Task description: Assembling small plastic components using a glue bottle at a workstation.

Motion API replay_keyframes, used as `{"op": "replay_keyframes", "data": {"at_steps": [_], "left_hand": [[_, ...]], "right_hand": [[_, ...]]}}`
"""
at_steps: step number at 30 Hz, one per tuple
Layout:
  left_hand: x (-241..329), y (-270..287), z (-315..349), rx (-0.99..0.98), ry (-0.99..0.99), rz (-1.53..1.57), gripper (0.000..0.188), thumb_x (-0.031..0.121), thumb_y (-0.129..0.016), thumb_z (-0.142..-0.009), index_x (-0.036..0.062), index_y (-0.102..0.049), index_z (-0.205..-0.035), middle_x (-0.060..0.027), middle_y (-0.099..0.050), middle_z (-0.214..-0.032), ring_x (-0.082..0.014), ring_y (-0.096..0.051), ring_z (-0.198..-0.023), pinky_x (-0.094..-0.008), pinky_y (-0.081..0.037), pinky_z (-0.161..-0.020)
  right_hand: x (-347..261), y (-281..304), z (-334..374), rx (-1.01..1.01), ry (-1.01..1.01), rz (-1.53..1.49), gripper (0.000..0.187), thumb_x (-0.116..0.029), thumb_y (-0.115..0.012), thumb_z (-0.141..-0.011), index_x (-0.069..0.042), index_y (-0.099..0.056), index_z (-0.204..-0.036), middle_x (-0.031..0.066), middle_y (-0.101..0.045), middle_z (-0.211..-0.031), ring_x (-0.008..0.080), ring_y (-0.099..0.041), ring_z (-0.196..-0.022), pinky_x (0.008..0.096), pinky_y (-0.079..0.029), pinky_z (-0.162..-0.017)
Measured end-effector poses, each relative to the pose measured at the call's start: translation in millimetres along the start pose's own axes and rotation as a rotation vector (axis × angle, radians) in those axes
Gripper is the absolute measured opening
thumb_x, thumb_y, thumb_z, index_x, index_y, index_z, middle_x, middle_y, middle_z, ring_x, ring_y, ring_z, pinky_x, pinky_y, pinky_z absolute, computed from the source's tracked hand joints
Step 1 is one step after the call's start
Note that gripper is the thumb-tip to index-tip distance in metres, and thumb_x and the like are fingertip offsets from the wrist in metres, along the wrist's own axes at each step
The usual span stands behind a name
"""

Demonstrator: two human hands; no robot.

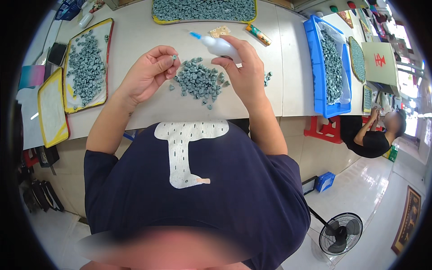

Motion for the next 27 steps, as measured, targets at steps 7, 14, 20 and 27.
{"op": "replay_keyframes", "data": {"at_steps": [7, 14, 20, 27], "left_hand": [[-3, -1, 0, -0.024, 0.050, 0.210, 0.013, 0.014, -0.057, -0.094, 0.0022, -0.057, -0.100, -0.0041, -0.058, -0.087, -0.0115, -0.049, -0.075, -0.0241, -0.045, -0.069], [-3, 4, -1, -0.014, 0.019, 0.294, 0.015, 0.017, -0.055, -0.095, 0.0017, -0.055, -0.098, -0.0037, -0.053, -0.085, -0.0124, -0.045, -0.073, -0.0244, -0.042, -0.065], [-2, 4, 0, -0.014, 0.041, 0.307, 0.017, 0.018, -0.053, -0.097, 0.0010, -0.053, -0.098, -0.0033, -0.051, -0.084, -0.0124, -0.043, -0.073, -0.0243, -0.040, -0.066], [-2, 6, 0, -0.045, 0.047, 0.307, 0.017, 0.018, -0.050, -0.098, 0.0015, -0.052, -0.097, -0.0035, -0.051, -0.084, -0.0120, -0.043, -0.073, -0.0242, -0.039, -0.066]], "right_hand": [[-21, 5, -2, 0.034, 0.129, 0.057, 0.040, -0.010, -0.079, -0.070, -0.004, -0.064, -0.107, 0.0084, -0.064, -0.092, 0.0196, -0.062, -0.084, 0.0275, -0.049, -0.072], [-30, 4, -2, 0.025, 0.235, 0.264, 0.040, -0.011, -0.079, -0.067, -0.006, -0.066, -0.104, 0.0071, -0.064, -0.089, 0.0208, -0.061, -0.080, 0.0300, -0.048, -0.070], [-40, 1, -3, 0.024, 0.296, 0.395, 0.040, -0.012, -0.079, -0.065, -0.010, -0.067, -0.103, 0.0030, -0.065, -0.088, 0.0193, -0.060, -0.079, 0.0302, -0.043, -0.072], [-40, -4, -4, 0.034, 0.330, 0.464, 0.037, -0.016, -0.078, -0.066, -0.014, -0.068, -0.101, -0.0016, -0.065, -0.085, 0.0153, -0.059, -0.077, 0.0288, -0.040, -0.073]]}}
Point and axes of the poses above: each hand's wrist, its own z-axis away from the middle knuckle, its own y-axis out of the back of the hand, x = y × z, the point moved 5 cm from there along -z, towards the middle knuckle
